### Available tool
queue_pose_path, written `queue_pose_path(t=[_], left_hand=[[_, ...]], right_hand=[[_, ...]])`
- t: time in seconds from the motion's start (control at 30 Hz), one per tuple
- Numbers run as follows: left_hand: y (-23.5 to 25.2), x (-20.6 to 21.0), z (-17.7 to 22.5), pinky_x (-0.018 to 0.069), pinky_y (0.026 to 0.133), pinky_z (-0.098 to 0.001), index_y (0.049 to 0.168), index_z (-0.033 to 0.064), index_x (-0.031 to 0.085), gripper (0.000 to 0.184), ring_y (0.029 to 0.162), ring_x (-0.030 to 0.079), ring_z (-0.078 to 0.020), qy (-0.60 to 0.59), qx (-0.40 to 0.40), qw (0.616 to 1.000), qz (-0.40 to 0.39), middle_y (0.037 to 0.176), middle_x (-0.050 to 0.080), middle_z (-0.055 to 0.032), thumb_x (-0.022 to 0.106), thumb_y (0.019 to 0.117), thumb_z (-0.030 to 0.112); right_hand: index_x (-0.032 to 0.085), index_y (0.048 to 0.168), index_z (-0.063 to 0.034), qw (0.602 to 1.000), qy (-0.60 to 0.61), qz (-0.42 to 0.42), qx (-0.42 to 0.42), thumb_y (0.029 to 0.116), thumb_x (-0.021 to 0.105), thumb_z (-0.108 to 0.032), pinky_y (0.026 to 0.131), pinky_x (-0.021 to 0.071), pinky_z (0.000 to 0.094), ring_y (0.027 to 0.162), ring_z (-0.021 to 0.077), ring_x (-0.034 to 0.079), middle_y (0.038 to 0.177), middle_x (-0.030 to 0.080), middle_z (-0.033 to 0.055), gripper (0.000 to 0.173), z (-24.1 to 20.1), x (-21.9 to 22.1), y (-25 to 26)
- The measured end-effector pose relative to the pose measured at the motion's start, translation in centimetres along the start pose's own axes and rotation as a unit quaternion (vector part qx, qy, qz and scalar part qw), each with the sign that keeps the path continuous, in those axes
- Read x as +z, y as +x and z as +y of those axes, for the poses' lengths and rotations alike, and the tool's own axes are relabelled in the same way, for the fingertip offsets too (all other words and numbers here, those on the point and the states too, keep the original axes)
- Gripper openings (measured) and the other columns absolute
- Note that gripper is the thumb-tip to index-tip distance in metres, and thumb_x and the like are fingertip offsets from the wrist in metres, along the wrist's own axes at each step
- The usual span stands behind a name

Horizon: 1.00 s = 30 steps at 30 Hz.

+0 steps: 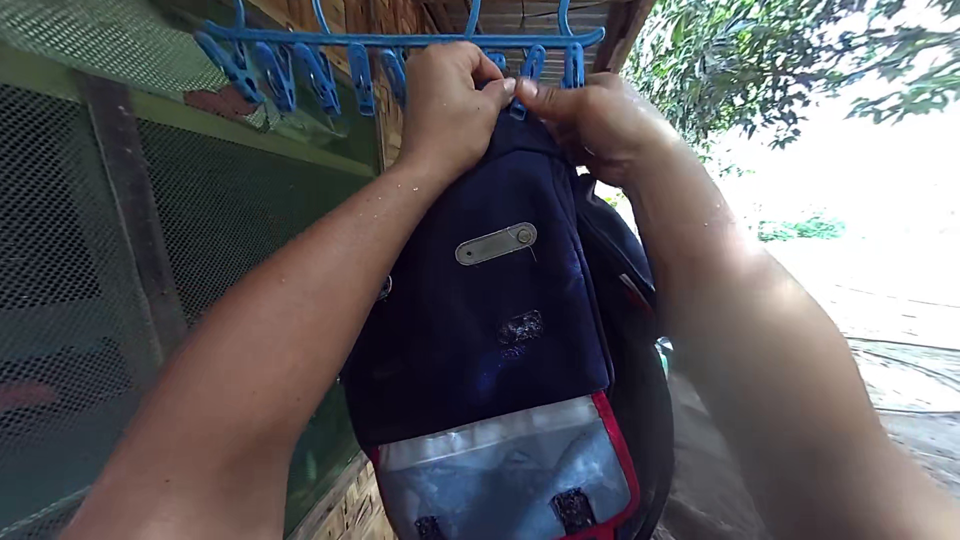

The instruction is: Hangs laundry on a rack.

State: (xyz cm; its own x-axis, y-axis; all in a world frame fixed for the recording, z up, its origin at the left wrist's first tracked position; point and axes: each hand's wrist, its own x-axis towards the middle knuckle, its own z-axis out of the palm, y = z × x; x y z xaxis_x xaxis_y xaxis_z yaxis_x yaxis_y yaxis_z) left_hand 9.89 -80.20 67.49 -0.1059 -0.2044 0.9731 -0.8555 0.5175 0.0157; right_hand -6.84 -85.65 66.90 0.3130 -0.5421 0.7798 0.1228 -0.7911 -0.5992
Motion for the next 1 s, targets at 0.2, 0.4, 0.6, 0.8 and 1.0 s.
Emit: queue_pose_path(t=[0.2, 0.4, 0.6, 0.8, 1.0], left_hand=[[-0.1, -0.2, -0.2, 0.0502, 0.083, -0.0225, 0.103, 0.0084, 0.074, 0.019, 0.085, 0.063, 0.0001, -0.001, -0.013, 1.000, -0.008, 0.093, 0.071, 0.0021, 0.067, 0.0976, 0.026], [0.4, -1.9, -0.8, 0.0511, 0.084, -0.0282, 0.105, 0.0085, 0.073, 0.026, 0.087, 0.063, -0.0030, -0.036, -0.059, 0.996, -0.064, 0.095, 0.070, 0.0013, 0.066, 0.1000, 0.033], [-4.5, -5.9, -3.0, 0.0545, 0.083, -0.0526, 0.112, 0.0051, 0.069, 0.061, 0.092, 0.067, -0.0221, -0.013, -0.204, 0.958, -0.201, 0.100, 0.068, -0.0125, 0.036, 0.1078, 0.057], [-7.2, -5.0, -6.0, 0.0516, 0.070, -0.0347, 0.094, 0.0065, 0.066, 0.042, 0.071, 0.058, -0.0091, -0.057, -0.225, 0.969, -0.088, 0.080, 0.061, -0.0020, 0.056, 0.1043, 0.046], [-5.4, -4.3, -6.5, 0.0499, 0.084, -0.0340, 0.109, 0.0047, 0.072, 0.037, 0.086, 0.063, -0.0090, 0.033, -0.089, 0.995, -0.013, 0.094, 0.069, -0.0059, 0.056, 0.1060, 0.038]], right_hand=[[0.068, 0.095, -0.0101, 0.993, -0.071, -0.091, 0.035, 0.0999, 0.064, -0.017, 0.067, 0.0578, 0.0256, 0.072, 0.0073, 0.068, 0.081, 0.071, -0.0015, 0.009, -1.0, -0.3, -0.4], [0.063, 0.083, -0.0109, 0.998, -0.045, 0.039, -0.032, 0.0929, 0.070, -0.005, 0.068, 0.0558, 0.0270, 0.068, 0.0064, 0.065, 0.075, 0.067, -0.0030, 0.013, 0.2, 1.7, 0.4], [0.065, 0.083, -0.0091, 0.995, -0.024, 0.084, -0.047, 0.0895, 0.073, -0.003, 0.069, 0.0575, 0.0277, 0.072, 0.0077, 0.067, 0.077, 0.070, -0.0006, 0.012, 1.6, 1.9, 0.8], [0.068, 0.087, -0.0089, 0.991, -0.093, 0.077, -0.060, 0.0893, 0.074, -0.007, 0.073, 0.0574, 0.0298, 0.075, 0.0066, 0.067, 0.081, 0.070, -0.0019, 0.007, 1.9, 2.0, 1.5], [0.072, 0.098, -0.0094, 0.985, -0.165, 0.038, -0.016, 0.0959, 0.070, -0.015, 0.074, 0.0554, 0.0258, 0.075, 0.0032, 0.065, 0.086, 0.071, -0.0046, 0.006, 1.7, 0.3, 1.2]])
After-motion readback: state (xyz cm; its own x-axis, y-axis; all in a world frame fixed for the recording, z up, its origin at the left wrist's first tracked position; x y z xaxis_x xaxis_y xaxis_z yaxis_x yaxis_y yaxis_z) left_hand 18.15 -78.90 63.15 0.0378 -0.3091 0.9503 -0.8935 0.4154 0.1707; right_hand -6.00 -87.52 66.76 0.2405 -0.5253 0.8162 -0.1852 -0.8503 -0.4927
